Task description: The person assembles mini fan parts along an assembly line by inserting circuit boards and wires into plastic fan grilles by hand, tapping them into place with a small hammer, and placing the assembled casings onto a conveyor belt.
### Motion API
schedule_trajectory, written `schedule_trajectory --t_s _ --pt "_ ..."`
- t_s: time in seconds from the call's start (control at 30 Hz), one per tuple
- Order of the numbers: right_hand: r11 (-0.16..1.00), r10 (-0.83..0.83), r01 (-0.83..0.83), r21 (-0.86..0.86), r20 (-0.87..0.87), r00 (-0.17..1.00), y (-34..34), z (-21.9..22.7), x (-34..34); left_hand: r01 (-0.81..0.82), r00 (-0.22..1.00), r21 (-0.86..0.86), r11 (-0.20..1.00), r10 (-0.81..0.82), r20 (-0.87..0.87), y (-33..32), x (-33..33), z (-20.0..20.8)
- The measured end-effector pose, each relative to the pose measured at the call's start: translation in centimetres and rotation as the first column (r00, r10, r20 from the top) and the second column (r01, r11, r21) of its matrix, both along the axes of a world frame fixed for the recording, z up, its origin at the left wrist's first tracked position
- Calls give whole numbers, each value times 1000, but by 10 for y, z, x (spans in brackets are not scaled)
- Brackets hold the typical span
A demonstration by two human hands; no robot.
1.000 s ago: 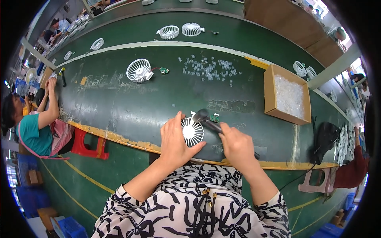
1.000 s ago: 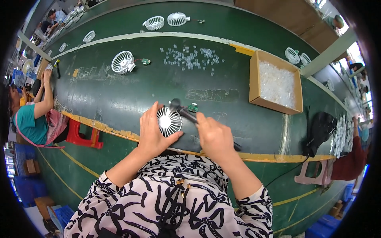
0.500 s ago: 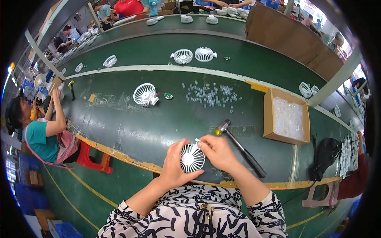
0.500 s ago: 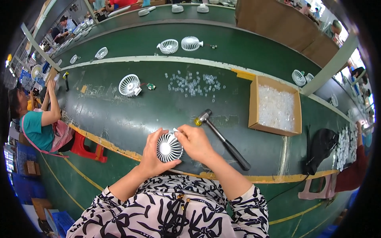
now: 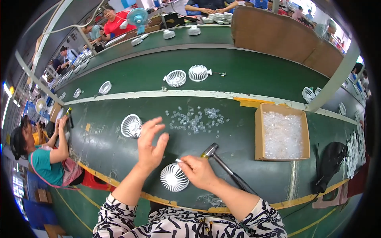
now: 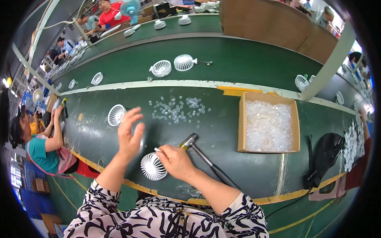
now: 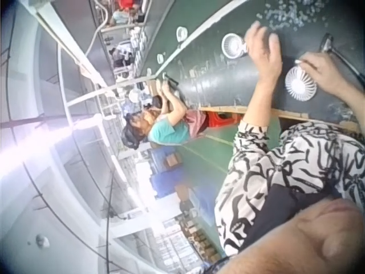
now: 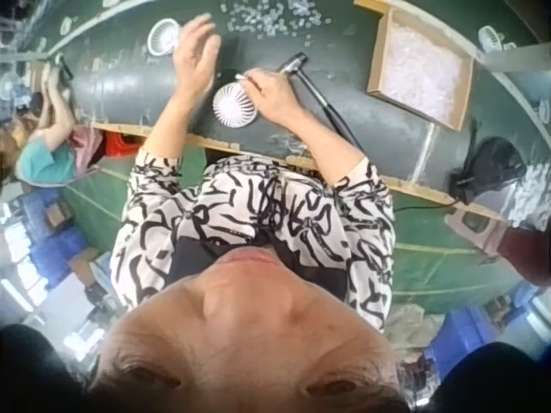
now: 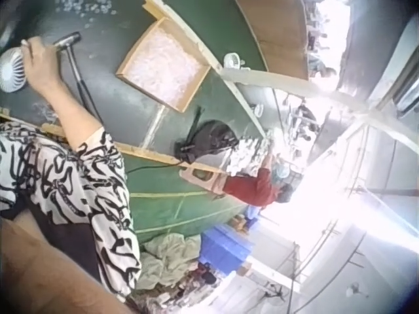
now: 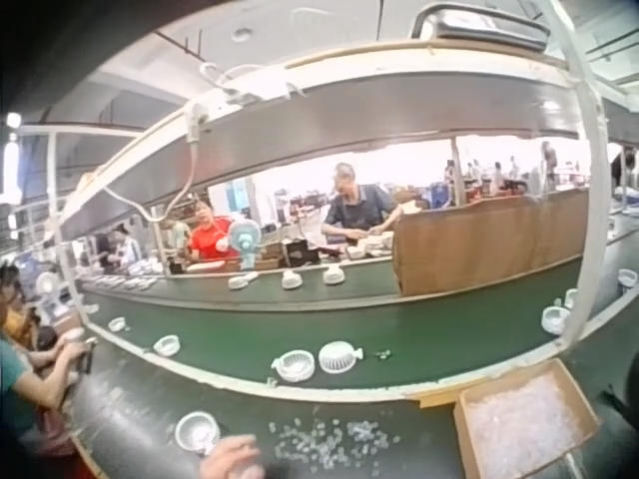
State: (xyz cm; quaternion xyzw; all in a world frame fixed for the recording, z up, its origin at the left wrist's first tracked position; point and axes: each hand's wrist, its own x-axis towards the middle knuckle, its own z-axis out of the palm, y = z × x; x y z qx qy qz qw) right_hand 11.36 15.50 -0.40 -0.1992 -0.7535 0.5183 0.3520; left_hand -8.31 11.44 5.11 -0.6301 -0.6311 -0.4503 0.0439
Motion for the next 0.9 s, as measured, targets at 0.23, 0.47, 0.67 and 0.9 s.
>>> schedule_trajectory --t_s 0.23,0.47,0.67,0.9 --pt "1000 21 -21 -16 10 1000 -1 1 -1 17 976 -224 975 -64 -207 144 -5 13" --pt "997 33 -34 62 21 999 -2 -2 -1 -98 917 -456 885 -98 -387 284 -17 -4" --pt "998 39 -39 54 15 999 -1 0 -2 -188 945 -599 779 -24 -328 356 -11 -30" --pt "996 74 -78 45 99 992 4 2 2 -159 980 -226 961 125 -156 346 34 -34"
